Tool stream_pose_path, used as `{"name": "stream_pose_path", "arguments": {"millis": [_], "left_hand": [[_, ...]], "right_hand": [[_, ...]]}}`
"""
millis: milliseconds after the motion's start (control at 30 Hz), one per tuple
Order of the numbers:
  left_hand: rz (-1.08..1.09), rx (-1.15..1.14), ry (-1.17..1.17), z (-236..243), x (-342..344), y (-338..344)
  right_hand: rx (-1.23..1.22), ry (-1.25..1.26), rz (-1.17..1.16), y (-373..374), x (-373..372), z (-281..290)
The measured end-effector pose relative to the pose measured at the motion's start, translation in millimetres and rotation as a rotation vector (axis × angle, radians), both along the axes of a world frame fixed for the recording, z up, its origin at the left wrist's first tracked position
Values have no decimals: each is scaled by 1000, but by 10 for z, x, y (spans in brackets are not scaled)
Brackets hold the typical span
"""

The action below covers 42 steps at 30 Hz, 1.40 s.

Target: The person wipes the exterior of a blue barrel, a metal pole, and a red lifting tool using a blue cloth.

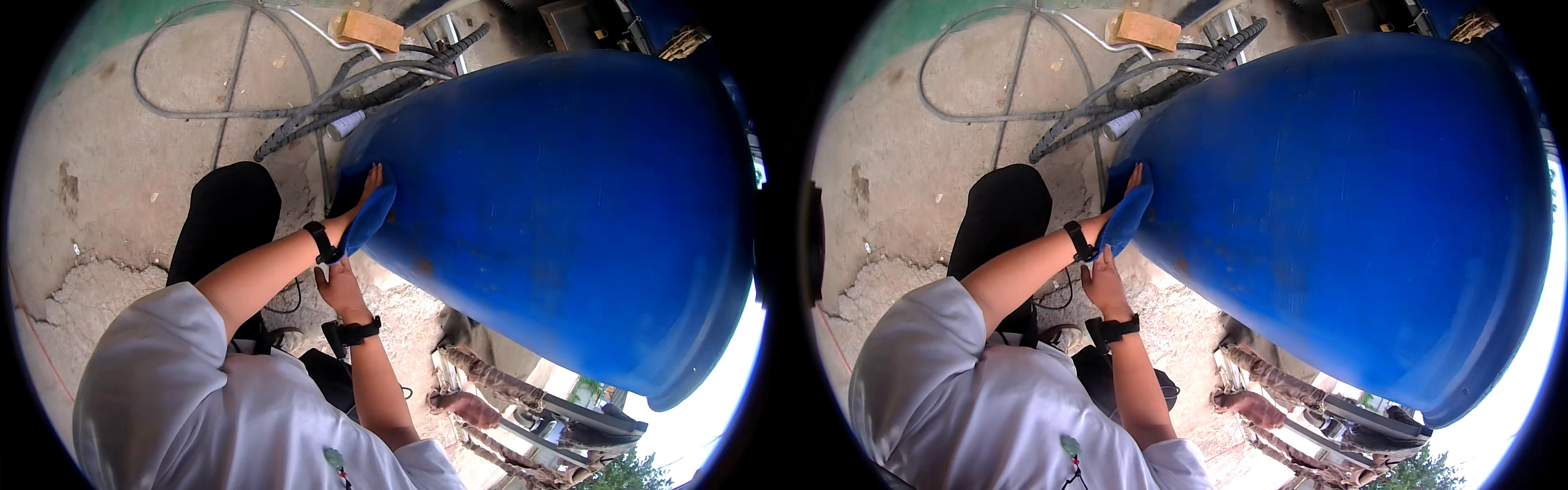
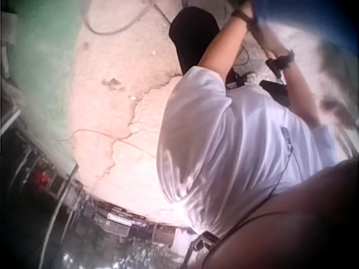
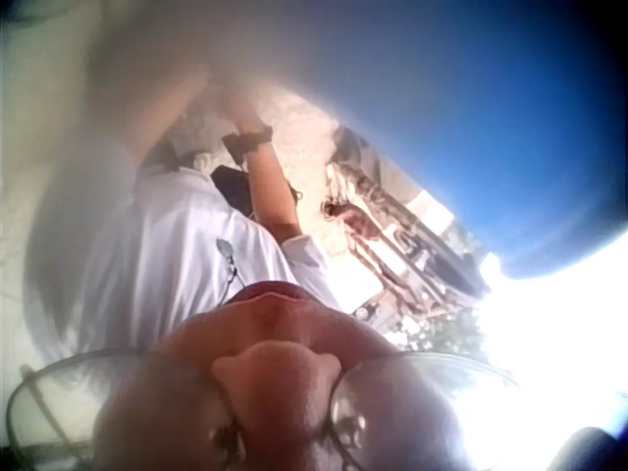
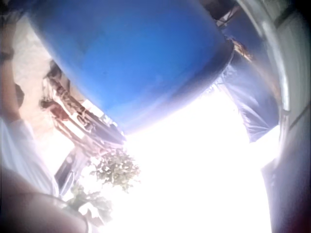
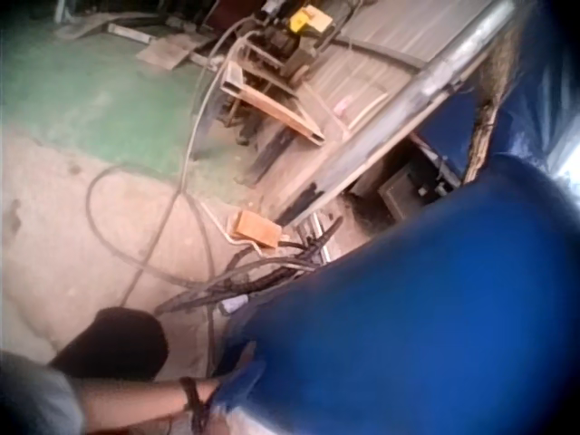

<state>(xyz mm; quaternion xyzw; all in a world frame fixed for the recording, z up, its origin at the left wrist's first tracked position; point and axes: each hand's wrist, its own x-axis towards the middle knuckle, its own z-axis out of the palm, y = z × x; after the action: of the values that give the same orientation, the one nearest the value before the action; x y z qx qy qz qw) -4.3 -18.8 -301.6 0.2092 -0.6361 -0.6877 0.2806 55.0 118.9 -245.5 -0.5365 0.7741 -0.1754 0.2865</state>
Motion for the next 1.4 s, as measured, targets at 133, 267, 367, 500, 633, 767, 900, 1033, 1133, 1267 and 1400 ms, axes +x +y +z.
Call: {"name": "stream_pose_path", "arguments": {"millis": [133, 267, 367, 500, 633, 767, 900, 1033, 1133, 1267, 1400], "left_hand": [[-41, -291, 195, 907, 150, -275], [4, -649, 164, 1661, 168, -458], [-16, -624, 215, 2368, 243, -453], [-10, -730, 290, 3045, 320, -307], [65, -729, 431, 3220, 195, -102], [111, -509, 714, 2767, 206, -377], [184, -335, 519, 2091, 89, -390], [229, -413, 308, 1598, 118, -186], [237, -326, 114, 1309, 197, -11], [323, -136, -5, 1161, 143, 171], [346, -101, 162, 1539, 159, 249]], "right_hand": [[-310, 17, -489, -121, -221, 530], [-626, 427, -487, -293, 79, 1409], [-750, 557, -582, -200, 75, 1712], [-907, 502, -673, -118, 42, 2085], [-962, 610, -751, -161, 28, 2235], [-898, 662, -682, -108, -98, 2315], [-776, 696, -691, 88, -184, 2115], [-636, 795, -629, 278, -212, 1774], [-516, 930, -640, 466, -211, 1561], [-448, 931, -675, 538, -102, 1638], [-517, 813, -673, 603, -75, 1683]]}}
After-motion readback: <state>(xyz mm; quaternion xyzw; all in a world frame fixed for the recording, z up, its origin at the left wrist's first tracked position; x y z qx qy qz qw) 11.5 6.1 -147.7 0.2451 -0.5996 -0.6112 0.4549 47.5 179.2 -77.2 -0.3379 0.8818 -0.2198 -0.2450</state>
